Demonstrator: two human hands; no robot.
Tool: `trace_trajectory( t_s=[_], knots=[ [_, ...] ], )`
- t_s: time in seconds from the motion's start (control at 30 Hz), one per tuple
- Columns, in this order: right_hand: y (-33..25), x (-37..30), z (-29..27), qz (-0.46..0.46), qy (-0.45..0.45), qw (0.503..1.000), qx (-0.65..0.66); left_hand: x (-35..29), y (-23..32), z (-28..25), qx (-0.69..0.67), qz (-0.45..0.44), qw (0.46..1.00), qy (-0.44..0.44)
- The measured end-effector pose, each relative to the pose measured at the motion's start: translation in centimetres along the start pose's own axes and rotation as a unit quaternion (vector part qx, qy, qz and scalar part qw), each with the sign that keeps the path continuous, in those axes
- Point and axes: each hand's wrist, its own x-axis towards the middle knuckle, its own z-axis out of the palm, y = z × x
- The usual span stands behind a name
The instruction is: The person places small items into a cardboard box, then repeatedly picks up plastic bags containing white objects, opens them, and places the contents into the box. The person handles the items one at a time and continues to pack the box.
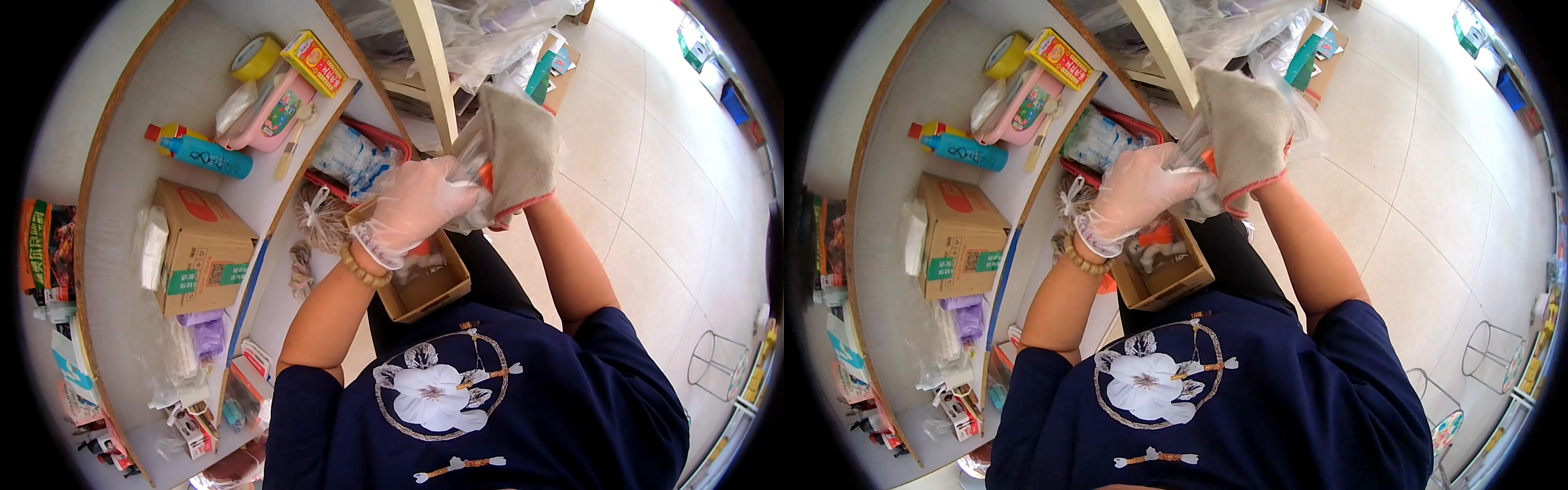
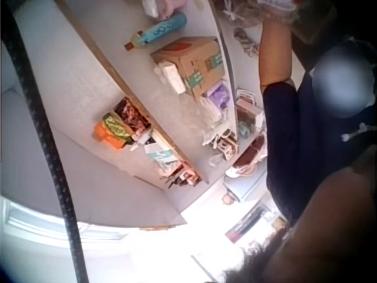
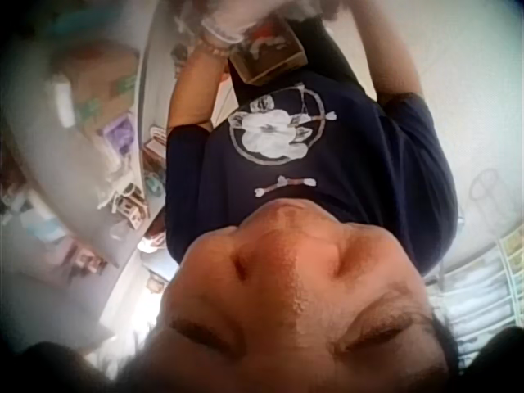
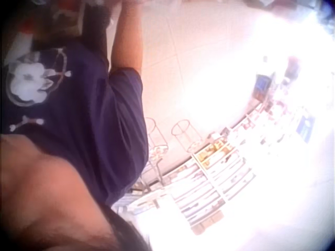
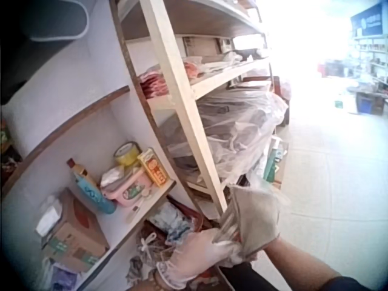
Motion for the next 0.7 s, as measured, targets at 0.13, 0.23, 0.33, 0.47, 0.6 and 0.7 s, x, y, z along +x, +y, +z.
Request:
trace_trajectory(
  t_s=[0.13, 0.23, 0.33, 0.47, 0.6, 0.7],
  knots=[
    [8.7, 0.4, 3.1, -0.032, 0.192, 0.979, 0.06, -0.9, -0.8, -0.3, -0.047, -0.012, 0.998, -0.032],
    [1.5, -0.4, -6.1, -0.02, -0.214, 0.976, -0.028, -1.7, -2.3, -0.4, -0.076, -0.042, 0.996, 0.0],
    [4.1, -1.9, -0.3, -0.231, 0.008, 0.972, 0.036, -0.8, -2.2, -0.3, -0.075, -0.025, 0.997, -0.013],
    [3.9, -2.2, 0.9, -0.339, -0.051, 0.938, 0.045, -0.1, -1.9, -0.4, -0.062, -0.001, 0.997, -0.045],
    [3.3, -2.1, 1.5, -0.335, -0.001, 0.94, 0.066, 1.3, -1.7, -0.7, -0.107, 0.066, 0.992, 0.008],
    [2.6, -1.5, 0.7, -0.345, -0.019, 0.936, 0.065, 1.8, -1.5, -0.5, -0.086, 0.123, 0.986, 0.071]
  ],
)
